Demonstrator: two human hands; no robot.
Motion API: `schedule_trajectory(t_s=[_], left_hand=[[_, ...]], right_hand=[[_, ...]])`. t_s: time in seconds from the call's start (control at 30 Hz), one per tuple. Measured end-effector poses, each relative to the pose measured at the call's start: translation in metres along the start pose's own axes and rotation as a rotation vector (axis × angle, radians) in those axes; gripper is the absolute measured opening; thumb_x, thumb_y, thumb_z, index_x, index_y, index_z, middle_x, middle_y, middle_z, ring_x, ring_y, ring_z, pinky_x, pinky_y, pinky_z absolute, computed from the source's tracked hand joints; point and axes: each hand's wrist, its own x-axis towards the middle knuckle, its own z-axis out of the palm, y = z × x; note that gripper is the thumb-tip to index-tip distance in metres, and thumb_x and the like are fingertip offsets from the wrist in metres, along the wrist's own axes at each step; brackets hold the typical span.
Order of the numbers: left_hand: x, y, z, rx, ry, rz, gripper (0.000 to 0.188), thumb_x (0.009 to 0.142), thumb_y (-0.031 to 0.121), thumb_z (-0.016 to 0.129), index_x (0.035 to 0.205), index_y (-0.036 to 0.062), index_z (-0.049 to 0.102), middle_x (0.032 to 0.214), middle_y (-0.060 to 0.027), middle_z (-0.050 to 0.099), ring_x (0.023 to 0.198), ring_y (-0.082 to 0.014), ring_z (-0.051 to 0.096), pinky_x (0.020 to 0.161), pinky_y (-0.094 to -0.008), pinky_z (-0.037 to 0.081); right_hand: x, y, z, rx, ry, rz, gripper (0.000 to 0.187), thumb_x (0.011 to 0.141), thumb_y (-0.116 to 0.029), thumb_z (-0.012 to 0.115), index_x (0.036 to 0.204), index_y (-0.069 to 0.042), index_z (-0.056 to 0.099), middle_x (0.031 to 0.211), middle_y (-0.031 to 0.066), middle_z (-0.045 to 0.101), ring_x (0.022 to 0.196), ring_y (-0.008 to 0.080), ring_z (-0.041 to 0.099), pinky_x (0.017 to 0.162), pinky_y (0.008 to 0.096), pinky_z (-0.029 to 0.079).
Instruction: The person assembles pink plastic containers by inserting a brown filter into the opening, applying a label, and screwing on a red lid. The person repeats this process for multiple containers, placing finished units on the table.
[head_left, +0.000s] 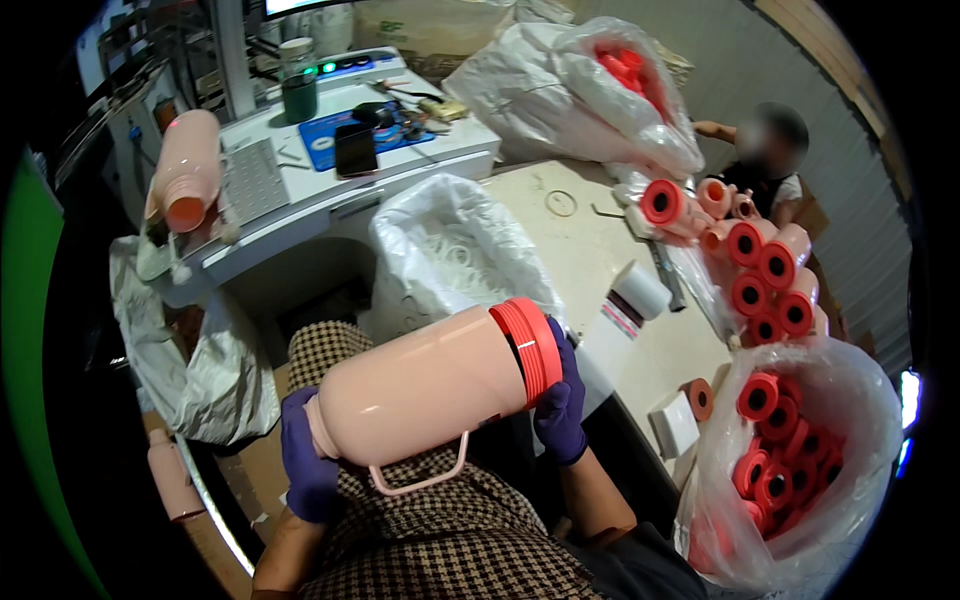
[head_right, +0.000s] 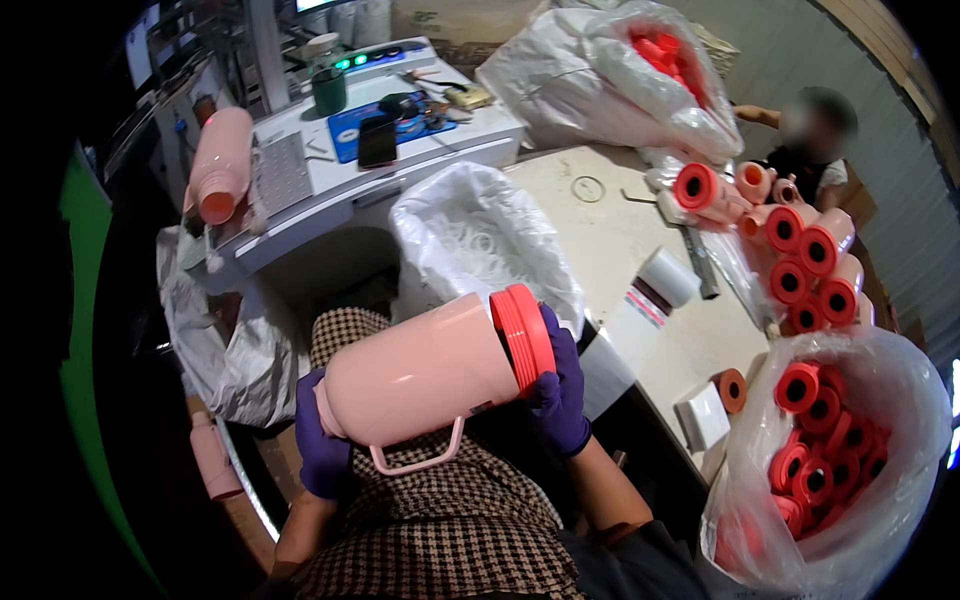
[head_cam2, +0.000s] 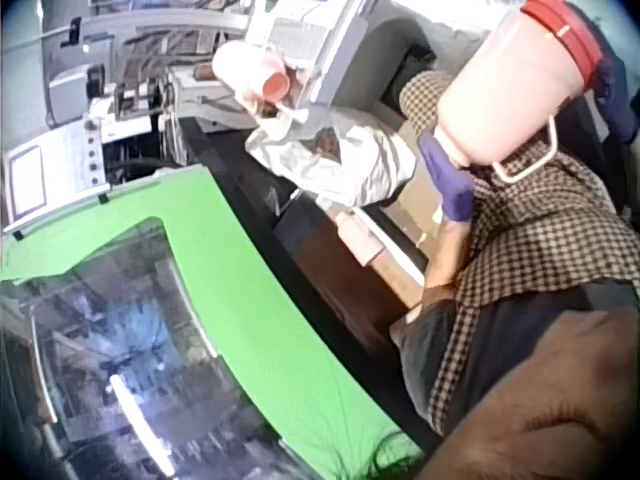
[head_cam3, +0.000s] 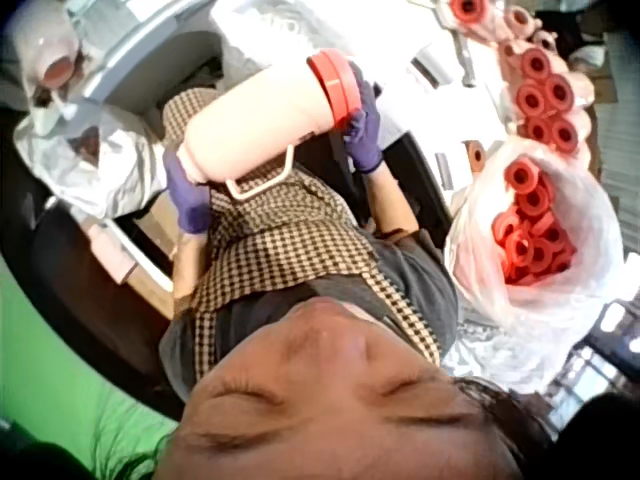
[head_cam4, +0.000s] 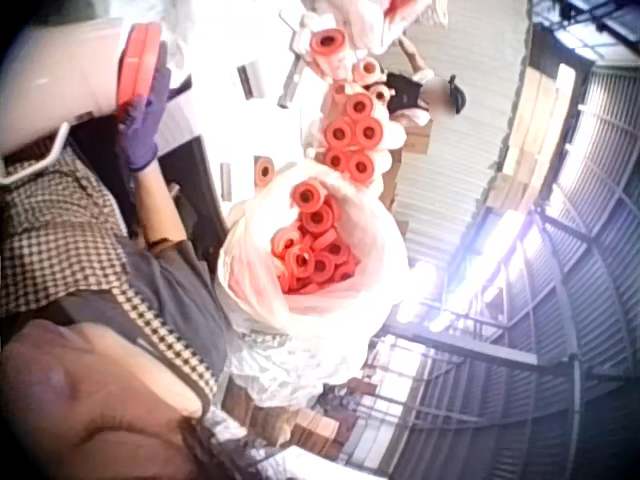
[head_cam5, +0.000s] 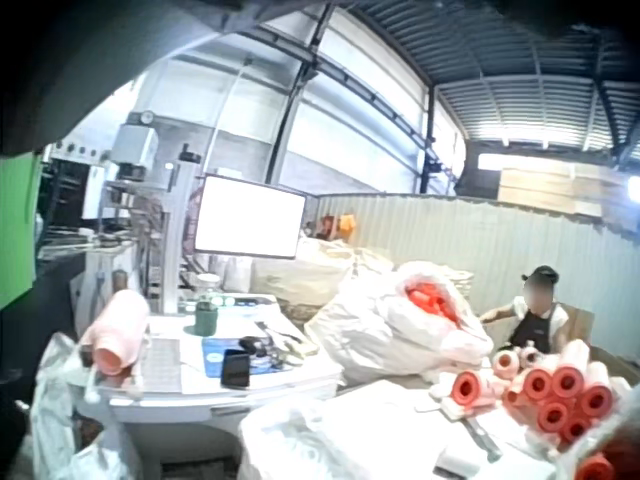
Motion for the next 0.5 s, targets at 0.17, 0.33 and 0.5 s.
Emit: schedule_trajectory(t_s=[0.17, 0.33, 0.5], left_hand=[[0.008, 0.006, -0.013, 0.076, 0.031, 0.004, 0.035, 0.102, 0.018, 0.043, 0.128, -0.0020, 0.055, 0.122, -0.0116, 0.062, 0.112, -0.0188, 0.059, 0.100, -0.0329, 0.045], [0.006, 0.000, -0.023, -0.114, -0.026, -0.097, 0.035, 0.101, 0.019, 0.047, 0.128, -0.0022, 0.054, 0.122, -0.0112, 0.062, 0.110, -0.0182, 0.059, 0.099, -0.0322, 0.045], [0.007, 0.009, -0.019, -0.027, -0.102, -0.064, 0.043, 0.094, 0.008, 0.062, 0.135, -0.0015, 0.052, 0.127, -0.0090, 0.061, 0.117, -0.0182, 0.058, 0.102, -0.0327, 0.045]], right_hand=[[0.011, -0.004, 0.016, -0.175, -0.095, -0.133, 0.083, 0.103, -0.060, 0.037, 0.147, 0.010, 0.043, 0.139, 0.0242, 0.055, 0.121, 0.0383, 0.054, 0.105, 0.0455, 0.039], [0.013, -0.006, 0.015, -0.234, -0.077, -0.195, 0.083, 0.102, -0.059, 0.041, 0.148, 0.009, 0.042, 0.122, 0.0206, 0.060, 0.104, 0.0342, 0.056, 0.095, 0.0446, 0.043], [0.002, -0.002, 0.013, -0.251, -0.121, -0.236, 0.084, 0.101, -0.060, 0.042, 0.149, 0.008, 0.040, 0.125, 0.0202, 0.061, 0.106, 0.0351, 0.055, 0.097, 0.0453, 0.043]])
